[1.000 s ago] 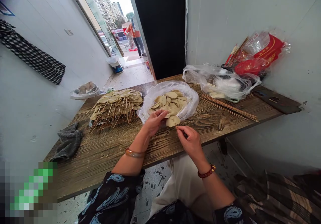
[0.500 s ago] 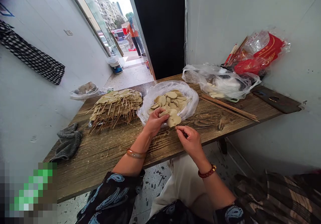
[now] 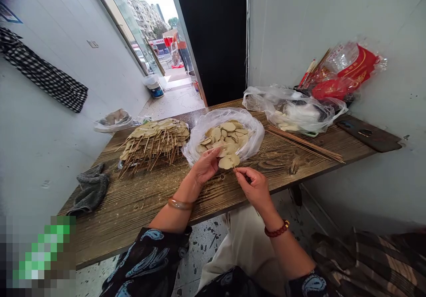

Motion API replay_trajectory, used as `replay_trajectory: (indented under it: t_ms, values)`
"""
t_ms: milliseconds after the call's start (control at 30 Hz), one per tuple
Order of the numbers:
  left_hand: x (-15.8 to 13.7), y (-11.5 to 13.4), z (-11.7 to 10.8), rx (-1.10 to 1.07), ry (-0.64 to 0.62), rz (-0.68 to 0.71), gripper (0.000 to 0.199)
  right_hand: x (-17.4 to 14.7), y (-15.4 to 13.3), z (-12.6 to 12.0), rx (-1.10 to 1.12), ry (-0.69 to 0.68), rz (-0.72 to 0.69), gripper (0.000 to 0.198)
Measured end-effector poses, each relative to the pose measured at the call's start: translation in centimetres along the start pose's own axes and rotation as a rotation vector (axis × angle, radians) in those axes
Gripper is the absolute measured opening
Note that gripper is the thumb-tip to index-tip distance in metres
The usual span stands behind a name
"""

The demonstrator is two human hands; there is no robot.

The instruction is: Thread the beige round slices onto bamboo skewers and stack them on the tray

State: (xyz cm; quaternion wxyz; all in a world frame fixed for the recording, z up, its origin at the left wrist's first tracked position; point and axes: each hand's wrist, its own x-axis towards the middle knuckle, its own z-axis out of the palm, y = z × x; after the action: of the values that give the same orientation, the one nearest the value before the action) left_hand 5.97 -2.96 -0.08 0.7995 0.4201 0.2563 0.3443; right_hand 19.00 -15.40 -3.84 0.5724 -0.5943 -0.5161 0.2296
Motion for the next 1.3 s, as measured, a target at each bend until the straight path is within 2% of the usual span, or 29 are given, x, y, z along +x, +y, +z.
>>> replay_trajectory:
  t_ms: [133,467,700,967,1300]
  values:
    - [0.0,-0.2,0.3,-0.018,-0.037,-0.004,0.040,0.0,-0.2,0.0,-0.017,-0.002,-0.014,0.024]
    - [-0.1,-0.5,0.5,0.038,0.023,0.013,0.029,0.1,-0.1,0.0,-0.027,-0.034,-0.010,0.026]
    - [-0.2,0.4,0.6,-0.019,0.084,0.103,0.036,0.3,0.4,0.3,-0.072,-0.038,-0.118,0.019]
    - [0.2,-0.3,0.5,0.073,0.168,0.152,0.031,0.1,0.8,0.7,-0.161,0.006,-0.232,0.018]
    - [0.0,-0.5,1.0,0.076,0.136,0.142,0.033,0.2,0.6,0.7,-0.178,0.035,-0.229,0.018]
